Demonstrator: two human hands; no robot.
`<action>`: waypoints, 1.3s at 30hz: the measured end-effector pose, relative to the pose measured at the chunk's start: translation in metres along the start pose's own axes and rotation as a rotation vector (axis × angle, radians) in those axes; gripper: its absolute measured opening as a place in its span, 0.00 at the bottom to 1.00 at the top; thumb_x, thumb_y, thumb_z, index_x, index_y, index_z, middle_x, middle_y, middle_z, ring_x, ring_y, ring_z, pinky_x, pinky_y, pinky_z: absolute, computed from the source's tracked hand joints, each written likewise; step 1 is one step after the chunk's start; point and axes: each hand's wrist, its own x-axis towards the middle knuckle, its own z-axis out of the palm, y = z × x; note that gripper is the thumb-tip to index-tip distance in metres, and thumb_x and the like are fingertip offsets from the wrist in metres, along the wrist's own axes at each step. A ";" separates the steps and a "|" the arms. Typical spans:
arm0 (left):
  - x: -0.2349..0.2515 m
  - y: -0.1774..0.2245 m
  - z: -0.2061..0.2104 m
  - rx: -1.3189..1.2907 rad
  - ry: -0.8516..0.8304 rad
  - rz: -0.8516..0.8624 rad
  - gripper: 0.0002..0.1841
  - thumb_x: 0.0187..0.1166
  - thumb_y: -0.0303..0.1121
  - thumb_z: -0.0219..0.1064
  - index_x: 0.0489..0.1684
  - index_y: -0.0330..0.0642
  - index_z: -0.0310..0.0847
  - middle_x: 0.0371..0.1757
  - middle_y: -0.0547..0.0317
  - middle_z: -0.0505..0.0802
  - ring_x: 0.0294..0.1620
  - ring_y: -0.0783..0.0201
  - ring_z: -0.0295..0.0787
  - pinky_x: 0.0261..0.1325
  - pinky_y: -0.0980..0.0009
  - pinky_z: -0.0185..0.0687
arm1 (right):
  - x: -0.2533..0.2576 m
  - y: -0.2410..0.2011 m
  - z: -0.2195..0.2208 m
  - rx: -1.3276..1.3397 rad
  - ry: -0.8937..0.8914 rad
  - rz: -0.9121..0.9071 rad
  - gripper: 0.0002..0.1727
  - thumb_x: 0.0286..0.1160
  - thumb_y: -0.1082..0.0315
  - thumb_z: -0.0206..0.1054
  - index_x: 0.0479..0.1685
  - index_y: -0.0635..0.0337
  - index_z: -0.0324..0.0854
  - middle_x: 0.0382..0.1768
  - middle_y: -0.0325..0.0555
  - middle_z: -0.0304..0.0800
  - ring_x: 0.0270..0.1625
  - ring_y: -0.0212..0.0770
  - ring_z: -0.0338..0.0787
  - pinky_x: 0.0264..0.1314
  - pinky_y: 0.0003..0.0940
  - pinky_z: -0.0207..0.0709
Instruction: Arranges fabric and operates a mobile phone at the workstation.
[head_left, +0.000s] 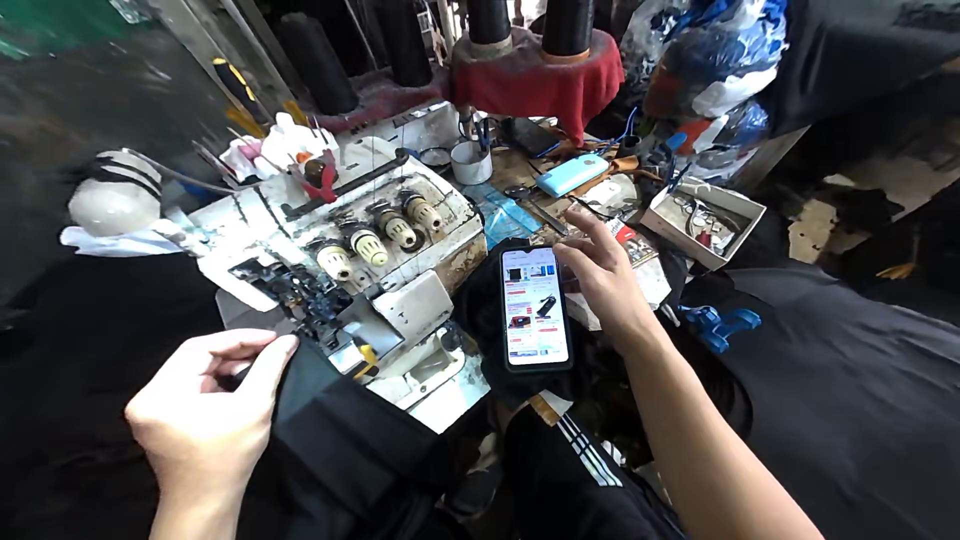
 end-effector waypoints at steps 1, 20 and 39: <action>0.000 0.001 0.000 0.003 -0.001 -0.005 0.15 0.75 0.40 0.76 0.49 0.38 0.88 0.41 0.60 0.93 0.37 0.74 0.89 0.42 0.76 0.85 | -0.006 -0.001 -0.003 0.002 -0.011 0.011 0.30 0.84 0.60 0.62 0.86 0.49 0.66 0.57 0.49 0.89 0.47 0.42 0.94 0.45 0.40 0.91; -0.001 0.000 0.000 0.008 -0.009 -0.017 0.14 0.76 0.39 0.75 0.49 0.38 0.87 0.42 0.60 0.93 0.38 0.73 0.89 0.43 0.76 0.86 | -0.071 0.012 -0.015 -0.072 -0.166 -0.040 0.36 0.81 0.66 0.63 0.91 0.36 0.61 0.56 0.41 0.91 0.41 0.40 0.93 0.37 0.35 0.89; -0.003 -0.003 0.000 -0.010 0.009 -0.045 0.14 0.75 0.38 0.77 0.49 0.38 0.87 0.42 0.61 0.93 0.38 0.74 0.89 0.43 0.76 0.86 | -0.070 0.014 -0.016 -0.014 -0.232 -0.056 0.50 0.68 0.74 0.72 0.94 0.34 0.54 0.61 0.43 0.90 0.43 0.44 0.94 0.37 0.37 0.92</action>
